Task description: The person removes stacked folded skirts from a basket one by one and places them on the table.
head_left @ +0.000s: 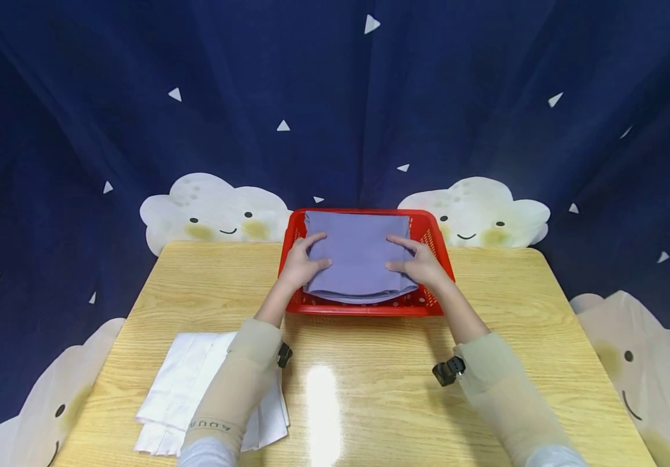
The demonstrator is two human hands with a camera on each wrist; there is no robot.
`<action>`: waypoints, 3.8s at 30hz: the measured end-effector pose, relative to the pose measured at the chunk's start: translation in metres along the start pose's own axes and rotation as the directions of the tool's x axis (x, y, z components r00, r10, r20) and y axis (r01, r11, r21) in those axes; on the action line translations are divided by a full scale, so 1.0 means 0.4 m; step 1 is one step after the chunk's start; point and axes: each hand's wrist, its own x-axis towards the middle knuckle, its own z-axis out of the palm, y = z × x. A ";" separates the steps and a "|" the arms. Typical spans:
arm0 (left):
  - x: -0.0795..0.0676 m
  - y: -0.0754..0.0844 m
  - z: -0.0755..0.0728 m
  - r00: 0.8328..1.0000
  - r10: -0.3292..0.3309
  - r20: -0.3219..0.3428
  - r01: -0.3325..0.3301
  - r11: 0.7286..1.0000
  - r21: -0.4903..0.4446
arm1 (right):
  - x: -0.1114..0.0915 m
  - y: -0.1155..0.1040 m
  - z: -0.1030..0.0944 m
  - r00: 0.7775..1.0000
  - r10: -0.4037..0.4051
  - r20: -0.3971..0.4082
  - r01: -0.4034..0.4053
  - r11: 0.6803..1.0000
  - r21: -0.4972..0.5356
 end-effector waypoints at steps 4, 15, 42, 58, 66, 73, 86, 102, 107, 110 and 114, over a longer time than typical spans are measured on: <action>-0.022 0.013 -0.009 1.000 0.014 -0.008 -0.015 0.999 -0.028 | -0.021 -0.012 -0.005 1.000 -0.020 0.004 0.020 1.000 0.003; -0.098 0.035 -0.017 0.996 0.071 -0.054 -0.073 0.997 -0.026 | -0.099 -0.027 -0.003 0.996 -0.093 0.000 0.093 0.996 -0.015; -0.324 -0.023 0.028 0.978 0.161 -0.131 -0.165 0.986 -0.020 | -0.287 0.058 0.095 0.962 -0.255 -0.097 0.243 0.963 -0.121; -0.430 -0.069 0.060 0.944 0.250 -0.217 -0.251 0.968 0.024 | -0.368 0.111 0.142 0.939 -0.317 -0.136 0.297 0.944 -0.147; -0.468 -0.094 0.074 0.936 0.256 -0.243 -0.263 0.965 0.004 | -0.399 0.141 0.168 0.937 -0.315 -0.150 0.294 0.944 -0.151; -0.486 -0.111 0.083 0.979 0.113 -0.169 -0.134 0.984 -0.121 | -0.415 0.165 0.186 0.947 -0.276 -0.161 0.265 0.960 -0.089; -0.527 -0.146 0.100 0.995 -0.035 -0.094 0.013 0.974 -0.226 | -0.448 0.205 0.209 0.973 -0.217 -0.080 0.218 0.976 -0.006; -0.557 -0.212 0.129 0.997 -0.038 -0.073 0.028 0.992 -0.125 | -0.470 0.273 0.263 0.986 -0.158 -0.061 0.160 0.986 0.033; -0.551 -0.237 0.140 0.998 -0.054 -0.020 0.051 0.989 -0.142 | -0.465 0.289 0.269 0.994 -0.099 -0.046 0.101 0.994 0.041; -0.550 -0.224 0.137 0.998 -0.065 -0.005 0.064 0.987 -0.146 | -0.461 0.299 0.270 0.996 -0.075 -0.037 0.077 0.996 0.039; -0.544 -0.227 0.140 0.998 -0.059 0.010 0.060 0.990 -0.128 | -0.457 0.313 0.271 0.996 -0.071 -0.044 0.073 0.997 0.039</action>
